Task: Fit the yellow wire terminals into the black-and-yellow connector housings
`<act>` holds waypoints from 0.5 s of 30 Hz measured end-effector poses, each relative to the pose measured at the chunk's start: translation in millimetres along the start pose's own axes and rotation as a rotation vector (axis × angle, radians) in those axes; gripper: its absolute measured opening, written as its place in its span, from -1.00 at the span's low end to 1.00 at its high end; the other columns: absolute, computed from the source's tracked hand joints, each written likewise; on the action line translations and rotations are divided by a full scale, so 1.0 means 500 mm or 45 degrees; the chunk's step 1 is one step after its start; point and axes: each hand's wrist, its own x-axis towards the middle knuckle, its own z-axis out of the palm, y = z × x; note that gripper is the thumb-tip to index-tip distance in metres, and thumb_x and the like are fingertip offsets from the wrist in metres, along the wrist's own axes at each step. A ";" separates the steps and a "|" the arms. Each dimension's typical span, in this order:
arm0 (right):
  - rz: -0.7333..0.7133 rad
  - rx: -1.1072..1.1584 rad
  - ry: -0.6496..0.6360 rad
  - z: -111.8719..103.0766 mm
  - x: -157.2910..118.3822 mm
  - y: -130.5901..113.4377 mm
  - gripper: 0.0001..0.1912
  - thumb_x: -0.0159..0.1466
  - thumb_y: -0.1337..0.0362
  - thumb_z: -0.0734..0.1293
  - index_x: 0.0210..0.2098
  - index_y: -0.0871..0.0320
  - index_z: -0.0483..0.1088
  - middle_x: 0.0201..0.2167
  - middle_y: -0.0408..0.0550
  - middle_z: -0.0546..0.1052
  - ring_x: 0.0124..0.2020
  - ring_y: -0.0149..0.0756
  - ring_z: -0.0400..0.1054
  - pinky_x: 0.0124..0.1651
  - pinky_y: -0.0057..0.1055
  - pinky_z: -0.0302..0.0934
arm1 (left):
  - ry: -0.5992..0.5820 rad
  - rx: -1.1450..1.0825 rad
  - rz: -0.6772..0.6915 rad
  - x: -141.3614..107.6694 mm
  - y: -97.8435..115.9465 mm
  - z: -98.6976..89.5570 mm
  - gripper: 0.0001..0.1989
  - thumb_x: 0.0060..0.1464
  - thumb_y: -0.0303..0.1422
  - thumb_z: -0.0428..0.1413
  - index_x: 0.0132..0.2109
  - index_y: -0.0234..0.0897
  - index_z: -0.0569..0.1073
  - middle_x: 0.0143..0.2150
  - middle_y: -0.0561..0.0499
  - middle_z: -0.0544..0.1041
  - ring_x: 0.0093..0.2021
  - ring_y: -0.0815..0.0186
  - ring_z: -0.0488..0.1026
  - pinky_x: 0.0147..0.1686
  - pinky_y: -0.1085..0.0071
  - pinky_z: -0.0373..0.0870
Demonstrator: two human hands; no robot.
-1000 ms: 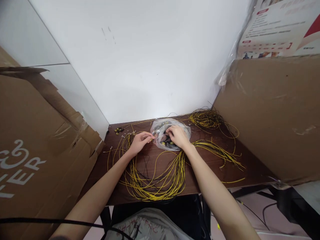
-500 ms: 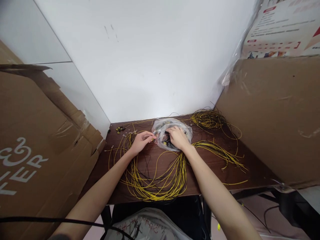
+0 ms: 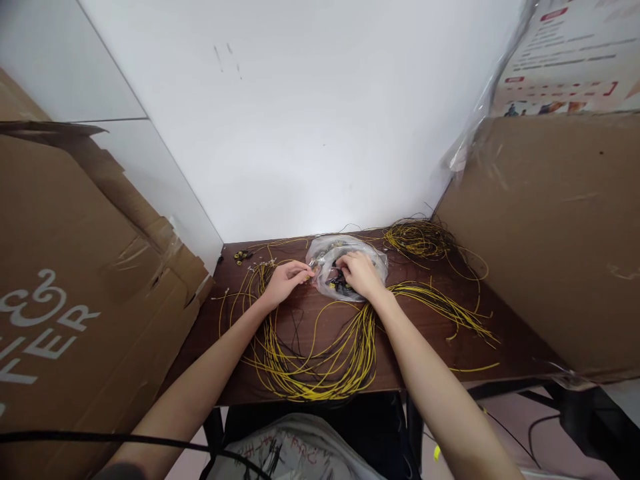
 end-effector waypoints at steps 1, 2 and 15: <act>-0.003 -0.004 -0.002 -0.001 0.000 -0.001 -0.79 0.15 0.46 0.22 -0.27 0.17 0.44 -0.26 -0.01 0.51 -0.19 -0.22 0.33 -0.07 -0.31 0.13 | -0.001 -0.005 0.001 0.000 0.000 0.000 -0.82 -0.03 -0.29 0.14 -0.33 -0.36 0.46 -0.36 -0.10 0.58 -0.38 0.32 0.48 -0.37 0.43 0.34; -0.005 -0.004 0.002 -0.001 -0.001 -0.002 -0.79 0.15 0.45 0.22 -0.28 0.16 0.44 -0.26 -0.01 0.51 -0.18 -0.22 0.33 -0.06 -0.31 0.13 | -0.002 -0.007 0.003 0.000 -0.001 0.000 -0.82 -0.03 -0.29 0.14 -0.33 -0.36 0.46 -0.36 -0.10 0.58 -0.38 0.32 0.47 -0.37 0.43 0.34; 0.028 0.423 0.305 -0.022 -0.001 -0.037 -0.84 0.18 0.39 0.20 -0.32 0.18 0.41 -0.34 -0.03 0.47 -0.29 -0.27 0.34 -0.27 -0.38 0.21 | 0.009 -0.037 -0.007 0.000 -0.002 0.002 -0.82 -0.03 -0.31 0.13 -0.32 -0.37 0.46 -0.35 -0.12 0.58 -0.38 0.32 0.48 -0.38 0.44 0.34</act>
